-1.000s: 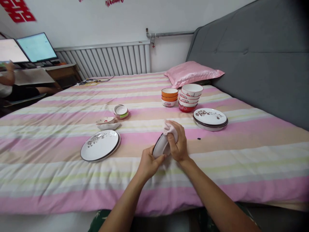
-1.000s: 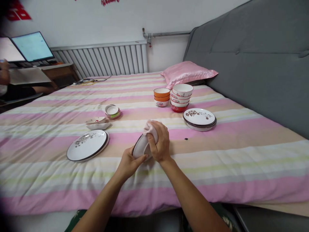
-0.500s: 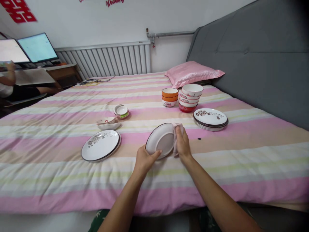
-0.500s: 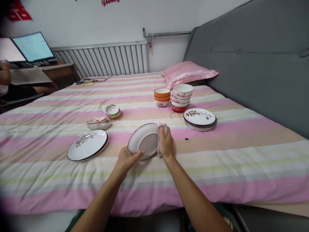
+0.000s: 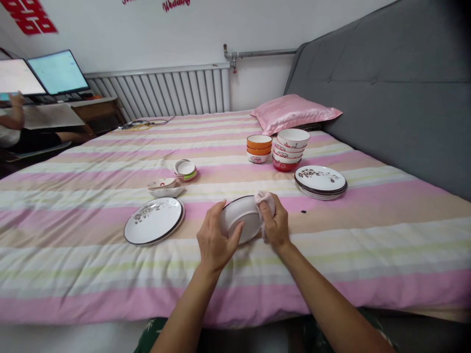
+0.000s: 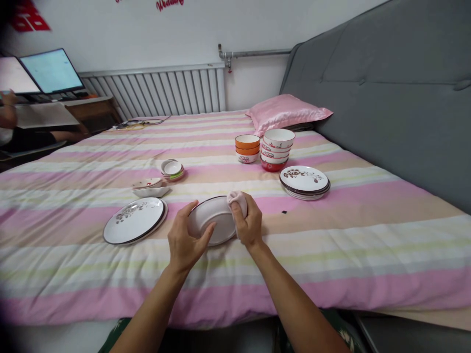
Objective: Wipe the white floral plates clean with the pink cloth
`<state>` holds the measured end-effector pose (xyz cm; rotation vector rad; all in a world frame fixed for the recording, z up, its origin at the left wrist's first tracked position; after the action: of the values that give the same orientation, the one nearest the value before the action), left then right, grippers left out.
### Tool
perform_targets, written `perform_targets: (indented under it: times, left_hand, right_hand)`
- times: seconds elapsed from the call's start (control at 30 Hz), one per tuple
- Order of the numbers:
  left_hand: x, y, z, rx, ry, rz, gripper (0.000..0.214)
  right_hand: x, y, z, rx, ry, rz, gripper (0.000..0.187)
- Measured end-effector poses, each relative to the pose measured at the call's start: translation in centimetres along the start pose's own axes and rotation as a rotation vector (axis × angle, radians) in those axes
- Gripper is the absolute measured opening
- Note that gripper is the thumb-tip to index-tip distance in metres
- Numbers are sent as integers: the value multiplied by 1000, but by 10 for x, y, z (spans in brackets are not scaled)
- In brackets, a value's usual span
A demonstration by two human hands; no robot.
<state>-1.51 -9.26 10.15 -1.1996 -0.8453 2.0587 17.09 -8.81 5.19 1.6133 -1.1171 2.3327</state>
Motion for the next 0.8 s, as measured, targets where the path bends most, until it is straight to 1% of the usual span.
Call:
perform_targets:
  times: [0.03, 0.1, 0.23, 0.43, 0.57, 0.8]
  left_hand:
    - [-4, 1, 0, 6, -21, -40, 55]
    - [-6, 2, -2, 21, -40, -62, 53]
    - [-2, 1, -2, 35, -45, -23, 47]
    - [11, -5, 5, 51, -70, 65, 43]
    - [29, -10, 13, 92, -66, 145, 39]
    - [71, -9, 21, 201, 21, 369, 40]
  right_hand:
    - [3, 0, -1, 14, 7, 18, 22]
    - [7, 1, -2, 26, 19, 35, 21]
    - [4, 1, -1, 13, 6, 13, 23]
    - [-8, 3, -6, 8, 7, -84, 29]
    - [-16, 8, -11, 25, 28, -150, 33]
    - [-22, 17, -21, 93, 64, -219, 35]
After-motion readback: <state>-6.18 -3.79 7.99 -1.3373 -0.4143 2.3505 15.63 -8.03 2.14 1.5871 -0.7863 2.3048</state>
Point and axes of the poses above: each hand's wrist, its own y-axis away from the middle knuckle, its own z-axis out of the back of the hand, x = y × z, the point moved 10 cm from there along -y, towards the middle knuckle, and after that the axes turned 11 degrees about y, right-handed, at the moved point
